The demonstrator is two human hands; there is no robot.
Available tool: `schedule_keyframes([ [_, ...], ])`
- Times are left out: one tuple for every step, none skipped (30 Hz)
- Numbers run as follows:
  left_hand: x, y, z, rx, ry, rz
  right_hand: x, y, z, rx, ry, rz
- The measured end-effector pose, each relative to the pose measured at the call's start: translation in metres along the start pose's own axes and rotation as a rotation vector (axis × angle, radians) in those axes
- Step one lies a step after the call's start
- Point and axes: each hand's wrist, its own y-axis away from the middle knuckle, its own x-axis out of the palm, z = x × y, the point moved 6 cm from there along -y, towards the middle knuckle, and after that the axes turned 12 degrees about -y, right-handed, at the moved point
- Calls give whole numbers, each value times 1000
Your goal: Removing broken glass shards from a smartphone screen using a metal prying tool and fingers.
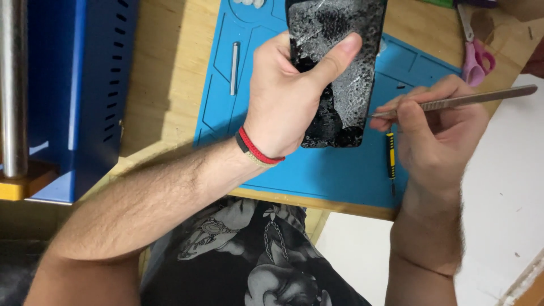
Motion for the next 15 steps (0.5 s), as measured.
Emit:
schedule_keyframes([
  [0, 1, -1, 12, 8, 9, -2, 0, -1, -9, -12, 13],
  [1, 2, -3, 23, 17, 19, -4, 1, -1, -17, -24, 26],
  [1, 2, -3, 23, 17, 21, -3, 0, 1, -18, -23, 24],
  [1, 3, -4, 25, 11, 22, -2, 0, 2, -16, -25, 29],
  [1, 3, -5, 27, 5, 24, -1, 0, 3, -14, -27, 35],
  [2, 5, -2, 27, 5, 25, -3, -1, 3, -15, -27, 34],
  [0, 7, 0, 29, -36, -5, -3, -1, 3, -18, -22, 53],
  [-1, 8, 2, 31, -77, -35, -3, -2, 3, -21, -17, 72],
  [-1, 8, 4, 32, -78, -35, -6, -3, 2, -22, -18, 72],
  [0, 8, 6, 35, -21, -33, -8, -4, 2, -27, -14, 92],
  [1, 8, 8, 38, 35, -30, -10, -4, 3, -33, -9, 112],
  [1, 9, 7, 40, 35, -28, -11, -4, 2, -35, -9, 110],
  [2, 9, 7, 42, 75, -20, -12, -4, 1, -35, -24, 117],
  [3, 9, 7, 44, 115, -13, -12, -3, 1, -34, -38, 124],
  [4, 9, 5, 44, 116, -11, -11, -4, 2, -35, -38, 123],
])
